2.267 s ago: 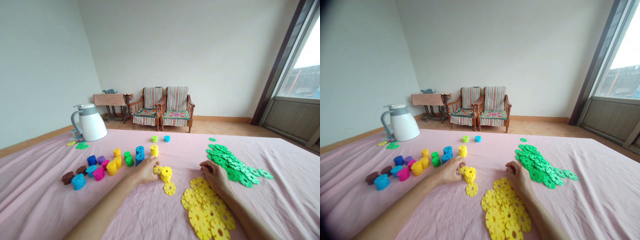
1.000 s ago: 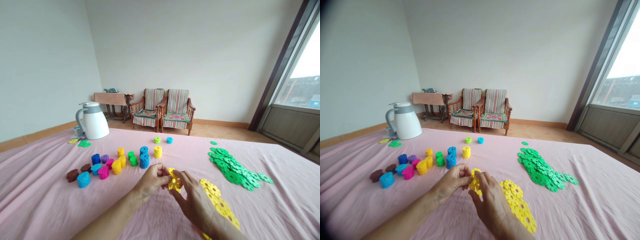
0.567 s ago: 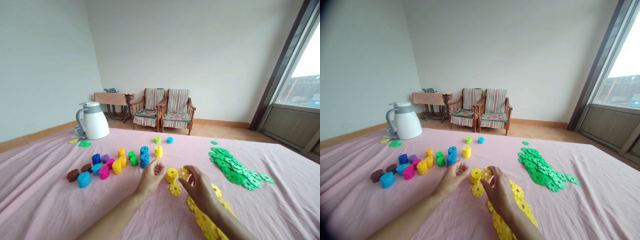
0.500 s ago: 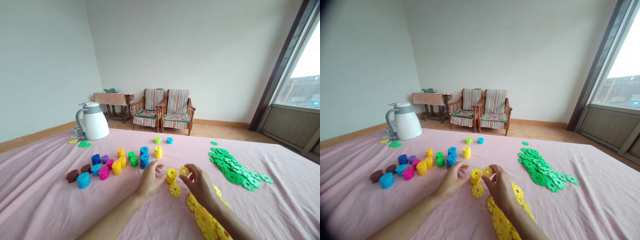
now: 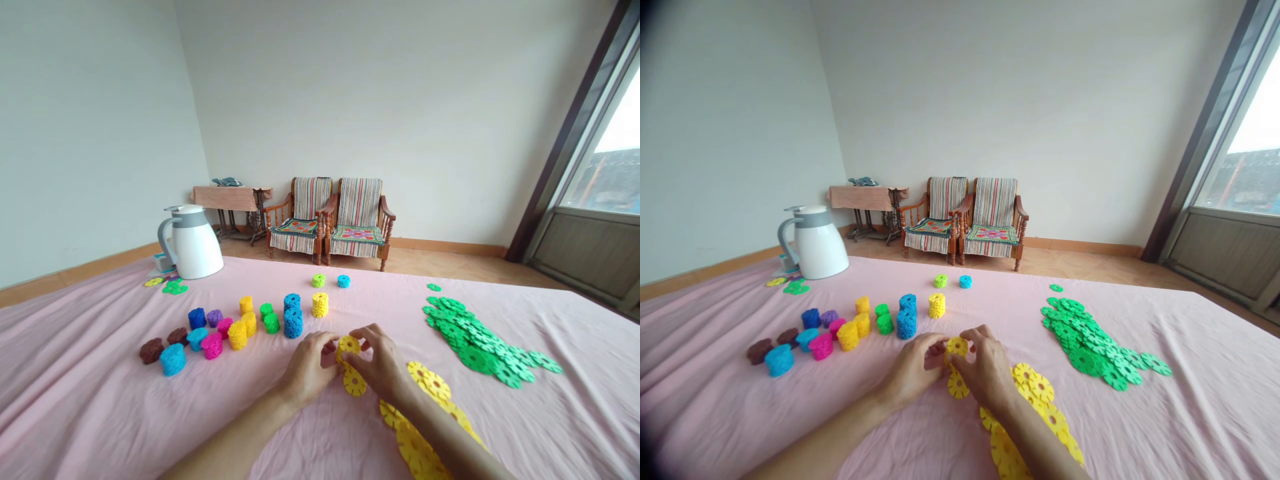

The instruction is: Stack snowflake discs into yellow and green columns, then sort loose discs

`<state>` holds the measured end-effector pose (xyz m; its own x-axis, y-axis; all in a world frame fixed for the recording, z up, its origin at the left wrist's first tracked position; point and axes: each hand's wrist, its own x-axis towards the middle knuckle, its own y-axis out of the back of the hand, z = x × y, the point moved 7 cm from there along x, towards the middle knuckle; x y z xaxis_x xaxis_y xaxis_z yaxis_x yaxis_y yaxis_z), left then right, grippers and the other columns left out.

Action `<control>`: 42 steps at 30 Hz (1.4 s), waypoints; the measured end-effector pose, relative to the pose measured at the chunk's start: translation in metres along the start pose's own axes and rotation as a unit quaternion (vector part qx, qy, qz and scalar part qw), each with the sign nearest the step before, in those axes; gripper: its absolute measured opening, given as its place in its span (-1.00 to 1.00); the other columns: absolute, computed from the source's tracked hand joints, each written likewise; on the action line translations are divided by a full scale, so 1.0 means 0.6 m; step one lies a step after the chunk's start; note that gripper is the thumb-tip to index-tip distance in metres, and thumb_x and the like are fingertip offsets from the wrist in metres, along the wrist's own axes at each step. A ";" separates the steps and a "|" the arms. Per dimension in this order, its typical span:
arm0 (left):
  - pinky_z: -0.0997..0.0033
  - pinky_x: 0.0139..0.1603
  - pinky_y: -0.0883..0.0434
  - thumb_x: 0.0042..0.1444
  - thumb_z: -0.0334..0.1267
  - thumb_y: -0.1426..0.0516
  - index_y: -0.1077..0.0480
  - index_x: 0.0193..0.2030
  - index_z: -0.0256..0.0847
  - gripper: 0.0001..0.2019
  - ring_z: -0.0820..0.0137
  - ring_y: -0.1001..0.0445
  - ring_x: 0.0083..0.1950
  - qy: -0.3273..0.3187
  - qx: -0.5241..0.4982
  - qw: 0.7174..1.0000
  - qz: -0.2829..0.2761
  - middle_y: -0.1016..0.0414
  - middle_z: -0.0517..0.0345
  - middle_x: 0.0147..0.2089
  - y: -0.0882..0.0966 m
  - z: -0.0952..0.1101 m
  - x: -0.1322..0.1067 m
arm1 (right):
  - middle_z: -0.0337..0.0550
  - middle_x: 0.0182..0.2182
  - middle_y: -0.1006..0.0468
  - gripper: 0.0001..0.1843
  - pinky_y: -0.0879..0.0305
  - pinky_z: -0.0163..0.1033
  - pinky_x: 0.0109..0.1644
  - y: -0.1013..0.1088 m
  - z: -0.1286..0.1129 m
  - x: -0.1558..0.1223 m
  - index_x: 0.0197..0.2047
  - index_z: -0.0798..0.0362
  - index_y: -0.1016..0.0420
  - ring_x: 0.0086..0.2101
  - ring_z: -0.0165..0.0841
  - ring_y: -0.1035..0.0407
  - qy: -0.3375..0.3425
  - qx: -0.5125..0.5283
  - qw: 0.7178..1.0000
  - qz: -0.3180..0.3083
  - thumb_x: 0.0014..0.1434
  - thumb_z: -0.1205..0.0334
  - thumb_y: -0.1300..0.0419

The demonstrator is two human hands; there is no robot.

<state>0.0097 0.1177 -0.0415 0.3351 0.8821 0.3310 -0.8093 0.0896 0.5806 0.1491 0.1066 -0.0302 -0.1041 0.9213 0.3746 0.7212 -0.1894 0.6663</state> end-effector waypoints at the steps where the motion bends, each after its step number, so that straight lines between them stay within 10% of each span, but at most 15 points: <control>1: 0.32 -0.14 -0.35 -0.08 -0.36 -0.20 -0.42 -0.11 -0.20 -0.68 0.28 -0.41 -0.18 -0.001 0.003 1.000 0.002 -0.47 0.07 -0.21 0.001 0.001 0.000 | -0.10 -0.25 -0.48 -0.63 -0.31 -0.20 -0.20 0.001 -0.001 -0.001 -0.12 0.04 -0.46 -0.33 -0.32 -0.42 0.004 0.001 1.000 -0.003 -0.01 0.09 -0.20; 15: 0.36 -0.09 -0.35 -0.12 -0.38 -0.24 -0.39 -0.05 -0.17 -0.59 0.28 -0.44 -0.14 -0.001 -0.002 1.000 -0.014 -0.50 0.11 -0.19 0.000 0.012 -0.002 | 0.04 -0.26 -0.55 -0.57 -0.17 -0.15 -0.07 -0.007 -0.003 -0.025 0.05 0.17 -0.33 -0.21 -0.22 -0.41 0.018 -0.139 0.990 -0.035 0.10 0.43 0.07; 32: 0.39 -0.16 -0.35 -0.12 -0.45 -0.19 -0.38 -0.10 -0.16 -0.63 0.32 -0.43 -0.20 0.001 -0.010 1.000 -0.016 -0.48 0.14 -0.21 0.000 0.015 -0.003 | -0.06 -0.29 -0.53 -0.60 -0.14 -0.26 -0.15 -0.003 -0.015 -0.031 0.03 0.12 -0.27 -0.24 -0.27 -0.38 0.018 -0.128 0.991 -0.039 0.09 0.39 0.02; 42: 0.36 -0.21 -0.28 -0.14 -0.32 -0.25 -0.40 -0.38 -0.20 -0.85 0.29 -0.35 -0.22 -0.016 0.113 0.993 0.005 -0.38 0.15 -0.32 0.010 0.023 -0.004 | -0.14 -0.31 -0.46 -0.79 -0.06 -0.25 -0.24 0.007 -0.027 -0.050 -0.37 0.02 -0.33 -0.32 -0.30 -0.32 -0.023 -0.165 0.980 -0.109 -0.13 0.20 -0.22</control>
<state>0.0108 0.1100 -0.0288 0.3455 0.8666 0.3600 -0.6849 -0.0294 0.7281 0.1444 0.0729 -0.0280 -0.1949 0.9650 0.1754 0.4243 -0.0783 0.9021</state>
